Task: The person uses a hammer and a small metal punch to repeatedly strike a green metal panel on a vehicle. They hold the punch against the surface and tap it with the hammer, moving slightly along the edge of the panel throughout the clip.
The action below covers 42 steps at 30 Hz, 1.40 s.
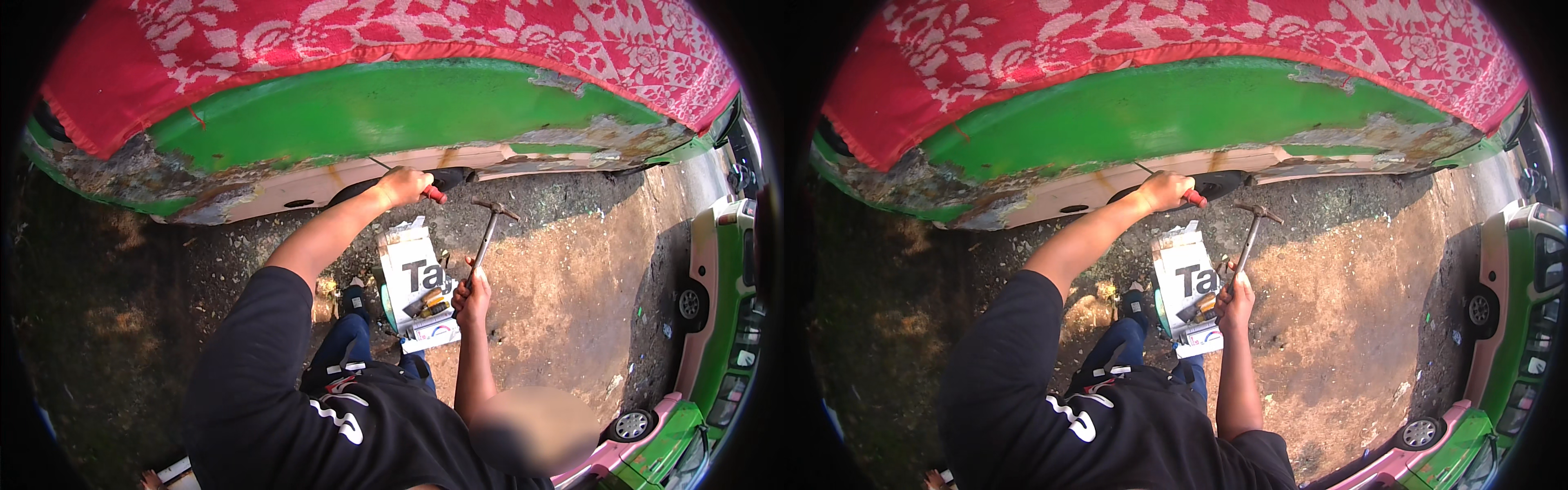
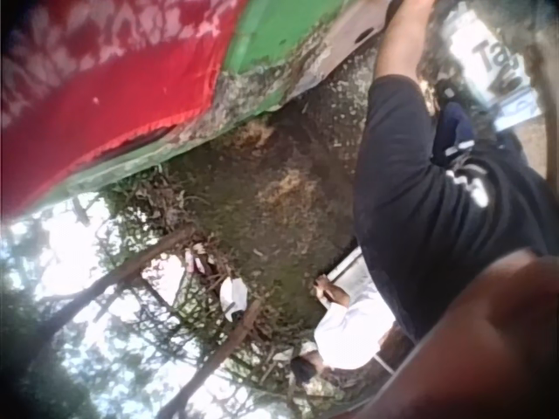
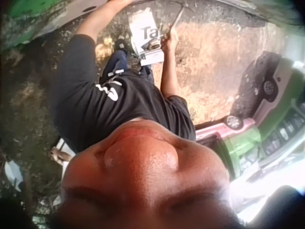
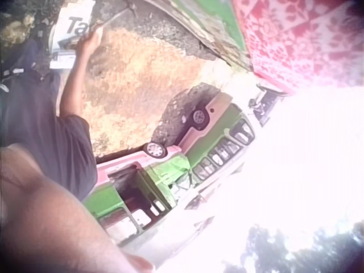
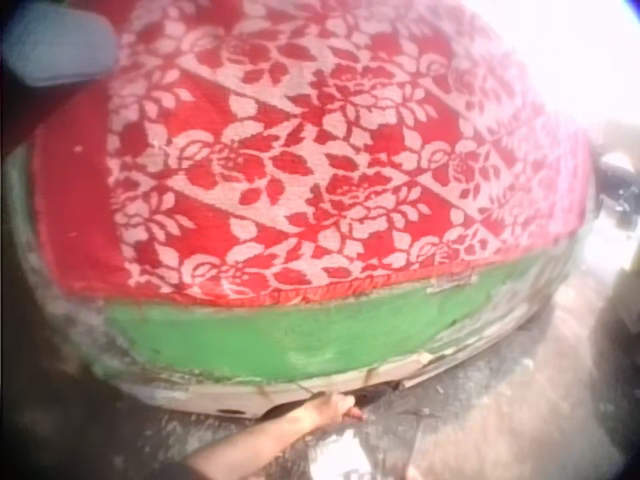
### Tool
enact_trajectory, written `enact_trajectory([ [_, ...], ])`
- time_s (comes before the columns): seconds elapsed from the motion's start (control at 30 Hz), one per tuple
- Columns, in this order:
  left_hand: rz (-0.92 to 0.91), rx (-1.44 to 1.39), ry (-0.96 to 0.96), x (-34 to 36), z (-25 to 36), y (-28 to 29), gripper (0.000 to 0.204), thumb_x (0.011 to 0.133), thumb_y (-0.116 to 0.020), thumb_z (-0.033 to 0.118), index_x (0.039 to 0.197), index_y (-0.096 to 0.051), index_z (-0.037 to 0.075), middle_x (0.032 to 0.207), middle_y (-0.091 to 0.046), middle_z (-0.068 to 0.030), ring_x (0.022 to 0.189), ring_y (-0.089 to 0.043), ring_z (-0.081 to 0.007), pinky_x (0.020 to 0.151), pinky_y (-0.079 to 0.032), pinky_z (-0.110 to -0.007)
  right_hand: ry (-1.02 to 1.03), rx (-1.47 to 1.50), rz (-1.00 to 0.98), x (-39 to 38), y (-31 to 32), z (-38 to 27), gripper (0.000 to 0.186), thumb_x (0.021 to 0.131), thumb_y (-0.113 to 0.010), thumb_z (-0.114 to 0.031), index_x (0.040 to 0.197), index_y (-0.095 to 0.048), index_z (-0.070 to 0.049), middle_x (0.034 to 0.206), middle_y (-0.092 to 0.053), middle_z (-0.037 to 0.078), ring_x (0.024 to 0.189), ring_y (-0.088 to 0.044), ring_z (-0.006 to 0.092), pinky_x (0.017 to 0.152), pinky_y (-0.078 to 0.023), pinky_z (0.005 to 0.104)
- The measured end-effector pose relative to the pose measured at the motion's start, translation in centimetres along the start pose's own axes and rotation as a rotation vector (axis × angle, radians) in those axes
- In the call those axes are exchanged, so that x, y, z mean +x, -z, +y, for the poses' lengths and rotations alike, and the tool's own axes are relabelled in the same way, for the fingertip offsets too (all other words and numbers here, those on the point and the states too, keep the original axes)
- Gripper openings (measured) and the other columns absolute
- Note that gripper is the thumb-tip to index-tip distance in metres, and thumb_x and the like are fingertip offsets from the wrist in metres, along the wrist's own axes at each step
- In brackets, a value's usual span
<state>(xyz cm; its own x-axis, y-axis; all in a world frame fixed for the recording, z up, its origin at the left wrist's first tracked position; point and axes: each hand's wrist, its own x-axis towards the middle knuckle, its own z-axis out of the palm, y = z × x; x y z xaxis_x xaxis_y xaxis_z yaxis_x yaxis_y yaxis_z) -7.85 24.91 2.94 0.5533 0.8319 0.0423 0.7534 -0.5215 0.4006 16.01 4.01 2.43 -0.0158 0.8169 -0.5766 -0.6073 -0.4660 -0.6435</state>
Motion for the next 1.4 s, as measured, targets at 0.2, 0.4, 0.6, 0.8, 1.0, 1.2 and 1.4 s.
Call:
enact_trajectory([
  [0.2,0.091,-0.09,-0.075,-1.8,0.9,1.5,0.021,0.072,-0.074,0.015,0.081,-0.056,0.008,0.08,-0.064,-0.0107,0.083,-0.064,-0.0317,0.073,-0.051,-0.043,-0.007,-0.032,-0.032,-1.8,-0.4,0.4,0.034,0.104,-0.041,-0.033,0.131,-0.053,-0.015,0.055,-0.027,-0.008,0.04,-0.021,0.0029,0.036,-0.017,0.0209],
  [0.4,0.181,-0.178,-0.056,-5.0,2.7,2.4,0.03,0.063,-0.074,0.006,0.082,-0.05,0.008,0.081,-0.058,-0.009,0.083,-0.058,-0.0318,0.075,-0.046,-0.041,0.041,-0.057,-0.066,-4.2,0.4,-0.5,0.034,0.104,-0.046,-0.031,0.129,-0.054,-0.011,0.056,-0.031,-0.008,0.04,-0.025,0.0019,0.035,-0.02,0.0198],
  [0.6,0.301,-0.348,-0.012,-8.3,5.8,2.4,0.025,0.075,-0.064,-0.003,0.093,-0.048,0.005,0.091,-0.057,-0.0113,0.091,-0.057,-0.0335,0.08,-0.046,-0.042,0.079,-0.167,-0.129,-6.9,2.4,-2.3,0.034,0.104,-0.043,-0.031,0.13,-0.053,-0.011,0.055,-0.031,-0.007,0.039,-0.025,0.0029,0.035,-0.019,0.0207],
  [0.8,0.473,-0.129,-0.035,-12.5,8.7,2.0,0.029,0.071,-0.068,-0.003,0.097,-0.06,0.009,0.112,-0.062,-0.0085,0.105,-0.057,-0.0316,0.09,-0.046,-0.039,0.088,-0.208,-0.11,-9.9,5.0,-4.6,0.031,0.103,-0.047,-0.029,0.126,-0.057,-0.01,0.055,-0.027,-0.011,0.04,-0.025,0.0008,0.035,-0.019,0.0197],
  [1.0,0.545,-0.26,0.191,-17.7,11.8,-1.3,0.028,0.075,-0.07,-0.001,0.101,-0.063,0.006,0.114,-0.062,-0.0119,0.102,-0.059,-0.0326,0.09,-0.047,-0.039,0.087,-0.244,-0.185,-11.0,8.3,-5.4,0.032,0.103,-0.047,-0.03,0.128,-0.057,-0.012,0.056,-0.031,-0.008,0.041,-0.027,0.0025,0.036,-0.02,0.0206],
  [1.2,0.621,-0.473,0.3,-19.9,15.1,-2.6,0.022,0.08,-0.069,-0.003,0.1,-0.06,0.0,0.103,-0.062,-0.0147,0.095,-0.063,-0.0299,0.085,-0.049,-0.033,0.057,-0.241,-0.175,-11.2,8.9,-5.3,0.033,0.102,-0.05,-0.028,0.128,-0.058,-0.01,0.055,-0.029,-0.012,0.041,-0.027,0.0001,0.036,-0.02,0.0195],
  [1.4,0.663,-0.505,0.33,-20.9,15.0,-1.6,0.018,0.083,-0.071,0.001,0.098,-0.06,0.001,0.097,-0.064,-0.0119,0.086,-0.064,-0.0261,0.08,-0.051,-0.033,0.069,-0.255,-0.139,-11.8,7.9,-4.6,0.032,0.102,-0.049,-0.029,0.126,-0.058,-0.011,0.056,-0.03,-0.011,0.041,-0.026,0.0011,0.036,-0.02,0.0201],
])
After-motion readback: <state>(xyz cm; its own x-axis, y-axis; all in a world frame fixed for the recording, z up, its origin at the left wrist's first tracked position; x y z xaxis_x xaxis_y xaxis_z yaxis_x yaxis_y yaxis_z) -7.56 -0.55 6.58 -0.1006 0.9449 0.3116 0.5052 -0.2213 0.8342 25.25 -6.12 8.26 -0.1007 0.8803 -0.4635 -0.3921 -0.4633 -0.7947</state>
